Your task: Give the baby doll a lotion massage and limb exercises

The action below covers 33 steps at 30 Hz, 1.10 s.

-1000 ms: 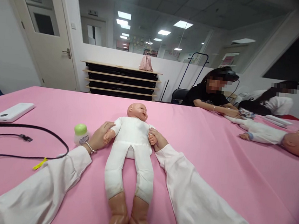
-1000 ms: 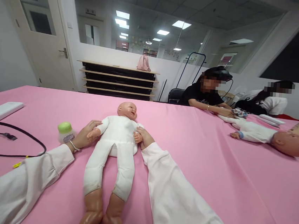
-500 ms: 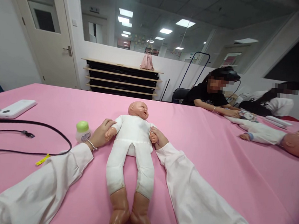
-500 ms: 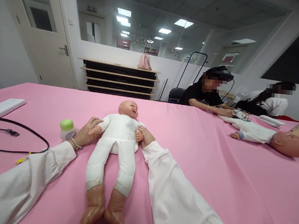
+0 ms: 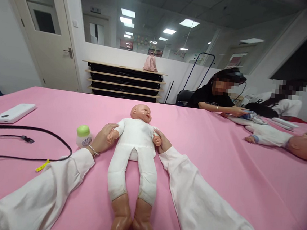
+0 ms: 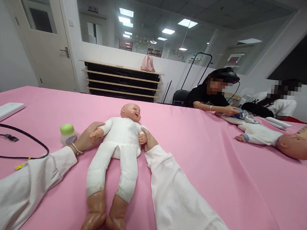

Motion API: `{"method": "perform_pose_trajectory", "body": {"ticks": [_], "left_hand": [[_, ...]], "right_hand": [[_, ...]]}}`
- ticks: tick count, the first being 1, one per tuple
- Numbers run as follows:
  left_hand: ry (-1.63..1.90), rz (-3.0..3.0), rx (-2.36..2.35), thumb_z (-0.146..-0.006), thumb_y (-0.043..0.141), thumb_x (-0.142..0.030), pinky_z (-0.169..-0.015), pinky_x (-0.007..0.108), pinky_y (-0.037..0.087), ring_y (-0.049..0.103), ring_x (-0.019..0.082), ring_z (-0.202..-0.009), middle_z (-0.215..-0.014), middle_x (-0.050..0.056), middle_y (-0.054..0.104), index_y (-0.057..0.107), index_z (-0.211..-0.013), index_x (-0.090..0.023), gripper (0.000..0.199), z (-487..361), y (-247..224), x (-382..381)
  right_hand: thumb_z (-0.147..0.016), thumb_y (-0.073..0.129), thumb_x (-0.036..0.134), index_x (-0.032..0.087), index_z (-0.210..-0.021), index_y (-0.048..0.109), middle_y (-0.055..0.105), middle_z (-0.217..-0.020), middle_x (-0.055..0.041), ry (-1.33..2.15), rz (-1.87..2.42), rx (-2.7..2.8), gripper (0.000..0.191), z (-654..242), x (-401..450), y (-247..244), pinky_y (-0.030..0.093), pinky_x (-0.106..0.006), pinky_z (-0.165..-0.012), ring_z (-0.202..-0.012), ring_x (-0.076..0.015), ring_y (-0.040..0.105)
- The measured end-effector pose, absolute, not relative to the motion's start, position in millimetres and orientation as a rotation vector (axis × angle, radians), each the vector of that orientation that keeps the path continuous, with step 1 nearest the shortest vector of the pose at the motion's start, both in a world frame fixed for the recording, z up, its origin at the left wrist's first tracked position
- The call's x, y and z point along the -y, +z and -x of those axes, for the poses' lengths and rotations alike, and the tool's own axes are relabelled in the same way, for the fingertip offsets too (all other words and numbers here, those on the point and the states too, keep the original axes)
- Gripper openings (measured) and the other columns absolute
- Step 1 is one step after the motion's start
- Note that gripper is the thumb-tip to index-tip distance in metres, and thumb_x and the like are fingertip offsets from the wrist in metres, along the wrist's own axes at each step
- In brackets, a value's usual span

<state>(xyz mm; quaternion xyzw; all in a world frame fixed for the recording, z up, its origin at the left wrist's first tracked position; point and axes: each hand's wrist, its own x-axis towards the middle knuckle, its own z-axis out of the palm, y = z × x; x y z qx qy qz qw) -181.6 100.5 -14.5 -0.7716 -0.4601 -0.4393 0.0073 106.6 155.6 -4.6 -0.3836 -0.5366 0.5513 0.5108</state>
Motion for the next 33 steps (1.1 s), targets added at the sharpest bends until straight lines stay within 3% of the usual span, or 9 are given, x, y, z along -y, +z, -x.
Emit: {"method": "perform_pose_trajectory", "body": {"ticks": [3,5,9,14,17,20,23,27,33], "left_hand": [[-1.666,2.219,1.676,-0.076,0.055,-0.024,-0.084,0.038,0.048,0.056,0.022,-0.101,-0.117,0.010,0.053,0.034,-0.122,-0.019,0.051,170,-15,-109],[-1.857,1.960,1.808,-0.076,0.057,-0.029,-0.078,0.037,0.049,0.060,0.022,-0.094,-0.115,0.012,0.054,0.031,-0.120,-0.018,0.051,160,-14,-120],[-2.013,1.655,1.871,-0.081,0.052,-0.034,-0.078,0.036,0.048,0.058,0.022,-0.098,-0.114,0.014,0.054,0.026,-0.119,-0.018,0.049,142,-10,-147],[-1.793,1.710,1.903,-0.085,0.045,-0.037,-0.082,0.041,0.046,0.055,0.024,-0.101,-0.112,0.012,0.055,0.038,-0.116,-0.021,0.036,138,-10,-166],[-1.594,1.849,1.909,-0.082,0.047,-0.032,-0.089,0.045,0.041,0.051,0.028,-0.106,-0.118,0.012,0.054,0.042,-0.122,-0.020,0.042,140,-12,-171],[-1.488,2.003,2.022,-0.084,0.043,-0.030,-0.089,0.043,0.041,0.051,0.028,-0.109,-0.121,0.013,0.054,0.036,-0.133,-0.019,0.051,144,-15,-175],[-1.356,2.090,2.170,-0.087,0.036,-0.034,-0.082,0.040,0.043,0.056,0.028,-0.102,-0.110,0.013,0.060,0.032,-0.138,-0.019,0.053,149,-17,-178],[-1.187,2.071,2.282,-0.087,0.035,-0.039,-0.076,0.037,0.044,0.060,0.027,-0.090,-0.093,0.013,0.062,0.040,-0.135,-0.020,0.051,153,-16,-176],[-1.173,2.051,2.295,-0.087,0.035,-0.040,-0.074,0.037,0.044,0.060,0.027,-0.087,-0.093,0.013,0.062,0.039,-0.135,-0.022,0.052,153,-14,-171]], "right_hand": [[-0.064,0.068,0.032,0.021,-0.103,0.046,0.060,-0.113,-0.0086,0.970,0.882,1.410,0.046,-113,-164,-12,0.046,-0.032,-0.089,-0.110,-0.0201,0.054],[-0.066,0.066,0.030,0.021,-0.115,0.035,0.050,-0.126,-0.0127,0.749,0.848,1.438,0.059,-110,-174,-13,0.039,-0.036,-0.097,-0.118,-0.0199,0.047],[-0.075,0.054,0.036,0.021,-0.113,0.028,0.052,-0.120,-0.0159,0.429,0.992,1.303,0.048,-92,-198,-11,0.041,-0.037,-0.091,-0.106,-0.0194,0.054],[-0.078,0.047,0.043,0.023,-0.105,0.036,0.054,-0.114,-0.0107,0.473,1.209,1.186,0.035,-88,-213,-13,0.041,-0.033,-0.088,-0.103,-0.0191,0.054],[-0.077,0.047,0.040,0.023,-0.108,0.038,0.053,-0.117,-0.0099,0.521,1.220,1.200,0.037,-93,-216,-17,0.041,-0.032,-0.087,-0.104,-0.0185,0.054],[-0.075,0.050,0.036,0.023,-0.113,0.041,0.053,-0.120,-0.0087,0.570,1.206,1.244,0.042,-94,-215,-18,0.041,-0.032,-0.089,-0.107,-0.0191,0.053],[-0.076,0.050,0.035,0.023,-0.117,0.045,0.054,-0.122,-0.0071,0.612,1.171,1.337,0.043,-93,-213,-18,0.040,-0.033,-0.092,-0.110,-0.0198,0.052],[-0.079,0.047,0.032,0.022,-0.118,0.050,0.054,-0.123,-0.0061,0.552,1.188,1.460,0.041,-93,-213,-20,0.035,-0.037,-0.099,-0.114,-0.0218,0.048],[-0.080,0.044,0.031,0.023,-0.125,0.048,0.055,-0.123,-0.0053,0.515,1.246,1.499,0.046,-95,-216,-24,0.035,-0.041,-0.099,-0.115,-0.0232,0.048]]}}
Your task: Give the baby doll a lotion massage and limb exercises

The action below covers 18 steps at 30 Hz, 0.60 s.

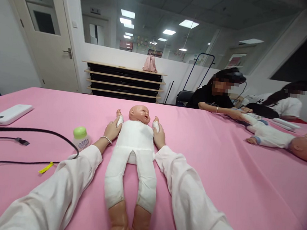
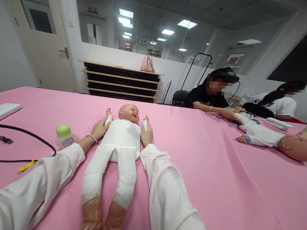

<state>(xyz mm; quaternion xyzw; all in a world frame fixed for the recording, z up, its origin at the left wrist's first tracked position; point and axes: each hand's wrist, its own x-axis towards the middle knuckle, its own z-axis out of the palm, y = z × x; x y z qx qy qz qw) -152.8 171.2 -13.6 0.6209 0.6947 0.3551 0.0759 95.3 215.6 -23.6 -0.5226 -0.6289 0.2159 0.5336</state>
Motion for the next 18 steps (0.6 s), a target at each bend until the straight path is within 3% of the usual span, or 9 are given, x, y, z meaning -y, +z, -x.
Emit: {"method": "perform_pose_trajectory", "body": {"ticks": [13,18], "left_hand": [[1.051,-1.934,-2.041,-0.088,0.032,-0.042,-0.078,0.038,0.043,0.059,0.028,-0.094,-0.101,0.014,0.063,0.033,-0.139,-0.018,0.056,155,-15,-173],[1.082,-2.022,-1.951,-0.088,0.032,-0.038,-0.080,0.039,0.043,0.059,0.028,-0.097,-0.105,0.015,0.062,0.027,-0.140,-0.017,0.057,155,-14,-173]], "right_hand": [[-0.078,0.045,0.029,0.023,-0.120,0.053,0.057,-0.120,-0.0053,0.547,1.261,1.490,0.043,-96,-215,-22,0.035,-0.041,-0.098,-0.112,-0.0239,0.049],[-0.081,0.041,0.026,0.025,-0.127,0.046,0.051,-0.129,-0.0029,0.490,1.111,1.573,0.046,-93,-208,-14,0.034,-0.038,-0.102,-0.119,-0.0202,0.046]]}}
